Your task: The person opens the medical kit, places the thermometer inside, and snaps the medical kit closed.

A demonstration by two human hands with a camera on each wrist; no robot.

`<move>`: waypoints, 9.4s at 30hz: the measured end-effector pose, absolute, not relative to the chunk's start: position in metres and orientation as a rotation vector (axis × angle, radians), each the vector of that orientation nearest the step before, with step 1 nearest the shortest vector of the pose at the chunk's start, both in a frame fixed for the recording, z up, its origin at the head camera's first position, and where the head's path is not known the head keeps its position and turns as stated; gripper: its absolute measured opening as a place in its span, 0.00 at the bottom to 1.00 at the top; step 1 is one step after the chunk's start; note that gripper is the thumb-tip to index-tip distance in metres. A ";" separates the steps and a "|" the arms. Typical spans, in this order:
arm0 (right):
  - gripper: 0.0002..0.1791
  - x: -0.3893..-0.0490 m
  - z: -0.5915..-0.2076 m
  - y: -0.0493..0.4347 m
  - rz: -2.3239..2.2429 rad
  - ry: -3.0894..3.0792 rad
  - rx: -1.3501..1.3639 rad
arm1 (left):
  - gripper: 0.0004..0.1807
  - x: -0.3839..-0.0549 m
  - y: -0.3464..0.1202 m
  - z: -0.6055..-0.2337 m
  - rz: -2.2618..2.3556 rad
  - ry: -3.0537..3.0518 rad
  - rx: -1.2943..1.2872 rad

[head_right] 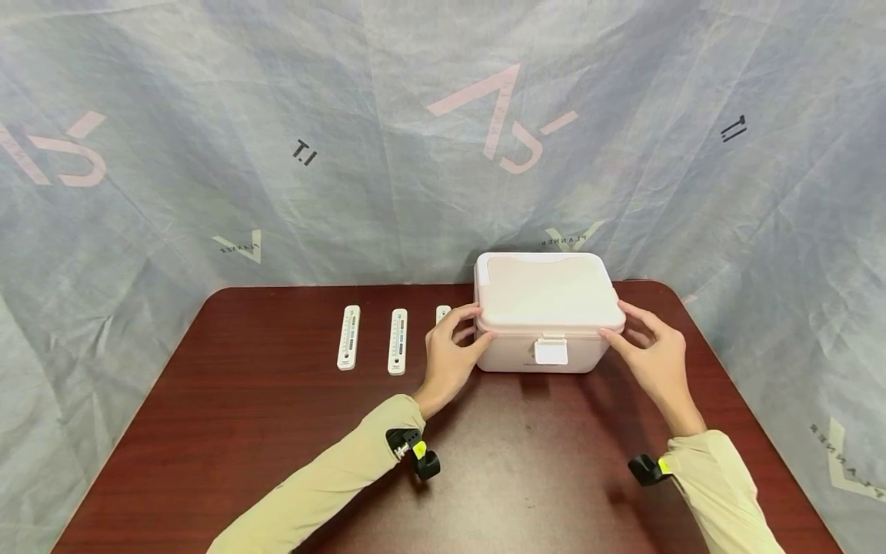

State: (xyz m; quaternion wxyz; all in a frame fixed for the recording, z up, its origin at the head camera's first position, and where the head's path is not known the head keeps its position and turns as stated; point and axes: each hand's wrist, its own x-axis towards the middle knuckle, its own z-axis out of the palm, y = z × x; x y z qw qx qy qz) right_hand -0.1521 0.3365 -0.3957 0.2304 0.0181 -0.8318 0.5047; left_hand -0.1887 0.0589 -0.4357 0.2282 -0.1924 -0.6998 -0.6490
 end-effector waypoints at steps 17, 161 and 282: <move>0.30 -0.156 -0.404 0.349 1.367 -2.339 0.025 | 0.20 -0.185 0.057 -0.430 -1.798 -1.952 -0.545; 0.25 -0.205 -0.310 0.338 1.277 -2.201 -0.016 | 0.13 -0.243 0.047 -0.321 -1.612 -2.176 -0.544; 0.38 -0.290 -0.287 0.318 1.065 -2.756 -0.026 | 0.35 -0.307 0.041 -0.309 -1.251 -2.803 -0.635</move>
